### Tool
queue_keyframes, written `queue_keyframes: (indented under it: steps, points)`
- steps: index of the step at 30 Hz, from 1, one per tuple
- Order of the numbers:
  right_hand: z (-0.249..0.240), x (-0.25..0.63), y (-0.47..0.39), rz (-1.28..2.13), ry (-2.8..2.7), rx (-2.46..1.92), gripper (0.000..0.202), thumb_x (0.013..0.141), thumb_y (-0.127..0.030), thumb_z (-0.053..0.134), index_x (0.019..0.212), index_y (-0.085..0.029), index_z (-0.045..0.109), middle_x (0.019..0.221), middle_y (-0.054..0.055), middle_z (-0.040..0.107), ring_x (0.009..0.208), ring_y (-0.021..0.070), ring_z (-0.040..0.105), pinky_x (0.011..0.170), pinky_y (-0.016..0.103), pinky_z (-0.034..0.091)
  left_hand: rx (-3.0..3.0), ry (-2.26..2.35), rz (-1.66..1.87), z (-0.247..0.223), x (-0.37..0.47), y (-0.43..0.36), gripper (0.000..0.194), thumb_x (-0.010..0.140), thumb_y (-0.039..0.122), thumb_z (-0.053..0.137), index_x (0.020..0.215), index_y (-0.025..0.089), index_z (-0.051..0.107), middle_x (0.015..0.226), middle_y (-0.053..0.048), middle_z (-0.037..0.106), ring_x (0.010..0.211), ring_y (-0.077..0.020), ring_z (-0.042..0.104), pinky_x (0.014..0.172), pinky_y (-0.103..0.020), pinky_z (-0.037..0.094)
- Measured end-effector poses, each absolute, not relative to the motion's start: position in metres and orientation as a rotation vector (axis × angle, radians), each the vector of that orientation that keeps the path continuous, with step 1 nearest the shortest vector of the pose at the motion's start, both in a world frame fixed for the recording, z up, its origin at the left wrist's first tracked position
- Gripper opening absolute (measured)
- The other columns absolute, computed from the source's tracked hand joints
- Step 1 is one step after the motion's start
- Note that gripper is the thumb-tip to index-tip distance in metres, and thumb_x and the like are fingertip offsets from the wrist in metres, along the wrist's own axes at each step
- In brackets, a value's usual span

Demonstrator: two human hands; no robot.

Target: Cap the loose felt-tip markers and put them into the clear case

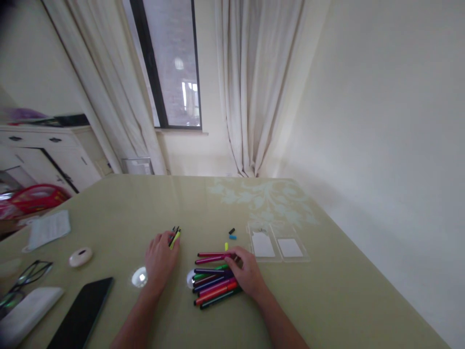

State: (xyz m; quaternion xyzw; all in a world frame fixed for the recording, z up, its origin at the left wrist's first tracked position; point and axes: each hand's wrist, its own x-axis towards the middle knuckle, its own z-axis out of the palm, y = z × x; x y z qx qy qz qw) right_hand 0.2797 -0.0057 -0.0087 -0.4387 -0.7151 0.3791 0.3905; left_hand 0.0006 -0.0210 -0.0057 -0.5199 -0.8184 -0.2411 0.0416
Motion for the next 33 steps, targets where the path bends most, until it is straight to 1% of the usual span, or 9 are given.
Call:
queue_keyframes:
  steps: [5,11,13,16,18,22,25,30,33]
  points:
    - [-0.011,0.279,-0.006,0.869,-1.856,-1.108,0.021,0.094,-0.038,0.066,0.096,-0.021,0.078,0.094,0.007,0.076,0.088,0.0243,0.068,0.082,0.037,0.053,-1.615,-2.552,-0.61,-0.009,0.0,-0.021,0.022,0.099,0.031,0.05,0.102,0.019,0.068,0.106,-0.011,0.071,0.104,-0.0305,0.063,0.085,-0.038,0.043]
    - [-0.011,0.276,-0.004,0.826,-1.881,-1.108,0.019,0.094,-0.037,0.065,0.094,-0.022,0.078,0.093,0.008,0.075,0.089,0.0251,0.067,0.084,0.038,0.053,-1.691,-2.534,-0.594,-0.009,0.001,-0.02,0.023,0.099,0.032,0.051,0.103,0.019,0.069,0.104,-0.012,0.075,0.102,-0.0304,0.066,0.085,-0.038,0.044]
    - [-0.01,0.274,-0.001,0.773,-1.876,-1.123,0.02,0.096,-0.036,0.063,0.099,-0.023,0.078,0.098,0.008,0.074,0.095,0.0259,0.066,0.089,0.04,0.052,-1.749,-2.486,-0.591,-0.009,0.005,-0.021,0.022,0.099,0.032,0.052,0.101,0.02,0.07,0.103,-0.012,0.076,0.103,-0.0311,0.066,0.086,-0.039,0.044]
    - [-0.006,0.268,0.004,0.65,-1.935,-1.191,0.022,0.098,-0.033,0.061,0.109,-0.023,0.077,0.109,0.01,0.072,0.108,0.0269,0.063,0.099,0.041,0.047,-1.825,-2.399,-0.595,-0.011,0.013,-0.021,0.023,0.098,0.029,0.051,0.096,0.021,0.072,0.103,-0.012,0.076,0.104,-0.0314,0.066,0.089,-0.04,0.045]
    - [-0.001,0.261,0.008,0.566,-2.031,-1.278,0.022,0.099,-0.033,0.06,0.107,-0.023,0.077,0.109,0.01,0.071,0.108,0.0273,0.062,0.1,0.04,0.046,-1.87,-2.358,-0.63,-0.013,0.018,-0.02,0.022,0.098,0.027,0.051,0.095,0.022,0.073,0.103,-0.011,0.076,0.104,-0.0314,0.066,0.09,-0.04,0.045]
    - [0.004,0.248,0.01,0.428,-2.15,-1.489,0.025,0.101,-0.034,0.058,0.093,-0.021,0.078,0.102,0.01,0.072,0.101,0.0279,0.064,0.095,0.039,0.046,-1.995,-2.27,-0.839,-0.017,0.022,-0.016,0.025,0.098,0.029,0.049,0.098,0.022,0.073,0.104,-0.01,0.077,0.103,-0.0312,0.067,0.093,-0.042,0.046]
    - [0.0,0.242,0.012,0.372,-2.11,-1.593,0.023,0.099,-0.026,0.056,0.091,-0.021,0.077,0.101,0.011,0.072,0.101,0.0282,0.065,0.092,0.037,0.048,-2.033,-2.276,-1.095,-0.019,0.026,-0.014,0.029,0.1,0.036,0.047,0.101,0.022,0.072,0.104,-0.01,0.077,0.101,-0.0298,0.069,0.092,-0.043,0.049]
    - [-0.014,0.246,0.018,0.488,-1.916,-1.559,0.028,0.091,-0.01,0.054,0.101,-0.02,0.078,0.106,0.012,0.074,0.102,0.0287,0.069,0.094,0.039,0.051,-2.022,-2.254,-1.534,-0.018,0.036,-0.015,0.033,0.099,0.047,0.049,0.104,0.022,0.07,0.101,-0.009,0.076,0.096,-0.0278,0.07,0.087,-0.041,0.053]
    - [-0.019,0.248,0.019,0.56,-1.733,-1.385,0.03,0.088,-0.013,0.057,0.109,-0.022,0.077,0.108,0.011,0.076,0.1,0.0279,0.071,0.093,0.04,0.055,-2.011,-2.211,-1.726,-0.018,0.04,-0.014,0.036,0.097,0.054,0.055,0.103,0.023,0.072,0.098,-0.007,0.076,0.089,-0.0259,0.07,0.081,-0.038,0.055]
